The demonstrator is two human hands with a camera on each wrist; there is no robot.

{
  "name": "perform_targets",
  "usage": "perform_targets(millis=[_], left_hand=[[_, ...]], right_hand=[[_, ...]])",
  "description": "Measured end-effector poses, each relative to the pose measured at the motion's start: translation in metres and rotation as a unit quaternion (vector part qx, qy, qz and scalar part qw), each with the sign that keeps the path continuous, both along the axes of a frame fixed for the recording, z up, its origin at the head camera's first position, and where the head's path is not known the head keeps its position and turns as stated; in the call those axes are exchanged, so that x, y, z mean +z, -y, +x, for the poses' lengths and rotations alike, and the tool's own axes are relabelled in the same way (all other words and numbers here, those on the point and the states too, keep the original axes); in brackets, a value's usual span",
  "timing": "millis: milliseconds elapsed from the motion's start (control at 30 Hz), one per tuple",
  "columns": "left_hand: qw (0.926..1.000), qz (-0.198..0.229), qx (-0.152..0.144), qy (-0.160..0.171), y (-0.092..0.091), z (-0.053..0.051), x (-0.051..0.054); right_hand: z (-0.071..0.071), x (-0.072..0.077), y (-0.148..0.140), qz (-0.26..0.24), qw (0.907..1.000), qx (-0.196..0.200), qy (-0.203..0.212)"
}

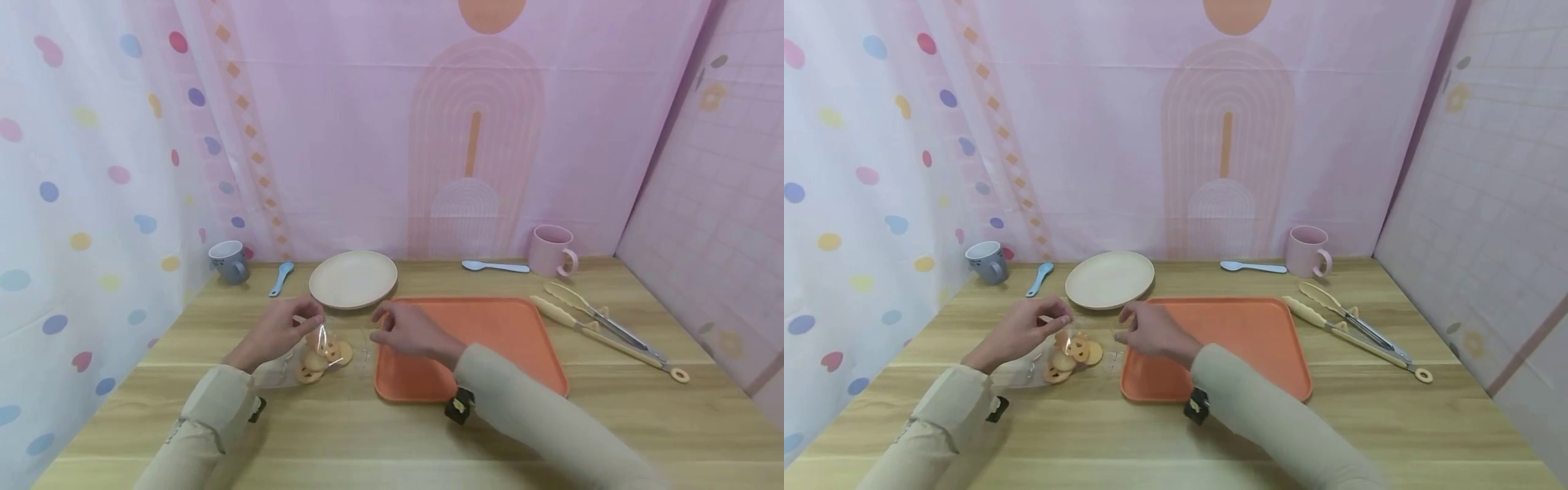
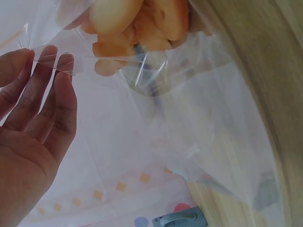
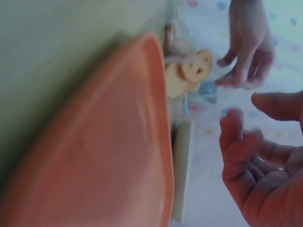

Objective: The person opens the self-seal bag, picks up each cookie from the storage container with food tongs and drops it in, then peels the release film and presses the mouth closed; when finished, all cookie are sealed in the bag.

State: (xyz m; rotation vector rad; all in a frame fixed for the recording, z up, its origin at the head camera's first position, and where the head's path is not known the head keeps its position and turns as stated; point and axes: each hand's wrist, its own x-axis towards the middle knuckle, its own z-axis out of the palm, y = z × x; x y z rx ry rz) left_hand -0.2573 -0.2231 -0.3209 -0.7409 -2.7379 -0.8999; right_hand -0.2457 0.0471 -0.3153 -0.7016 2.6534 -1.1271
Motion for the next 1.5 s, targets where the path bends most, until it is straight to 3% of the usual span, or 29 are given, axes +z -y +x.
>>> perform_targets(millis=[133, 333, 533, 667, 733, 900, 967, 1200, 1500], left_hand=[[0.9999, 0.005, -0.01, 0.008, -0.001, 0.001, -0.001], [0.9998, -0.001, -0.013, 0.012, -0.001, 0.001, 0.001], [0.9972, -0.06, -0.026, 0.037, -0.002, -0.005, 0.008], [0.995, -0.085, -0.011, 0.051, -0.013, -0.016, 0.014], [0.9953, -0.068, -0.014, 0.068, -0.021, -0.022, 0.014], [0.9905, -0.046, -0.064, 0.113, -0.037, -0.035, 0.008], [0.9897, -0.048, -0.072, 0.114, -0.038, -0.037, 0.005], [0.9877, 0.005, -0.059, 0.145, -0.034, -0.037, -0.002], [0.9832, 0.042, -0.042, 0.173, -0.035, -0.037, -0.005]], right_hand=[[-0.017, -0.002, 0.019, 0.032, 0.9987, -0.026, -0.029], [-0.034, -0.005, 0.037, 0.052, 0.9974, -0.028, -0.042], [-0.043, -0.008, 0.038, 0.018, 0.9986, -0.023, -0.044], [-0.046, -0.009, 0.036, -0.014, 0.9989, -0.016, -0.041], [-0.047, -0.009, 0.034, -0.032, 0.9988, -0.013, -0.036], [-0.048, -0.011, 0.033, -0.081, 0.9964, -0.018, -0.014], [-0.049, -0.012, 0.035, -0.102, 0.9945, -0.02, -0.001], [-0.047, -0.014, 0.038, -0.152, 0.9877, -0.036, 0.015], [-0.044, -0.015, 0.039, -0.12, 0.9906, -0.059, -0.027]])
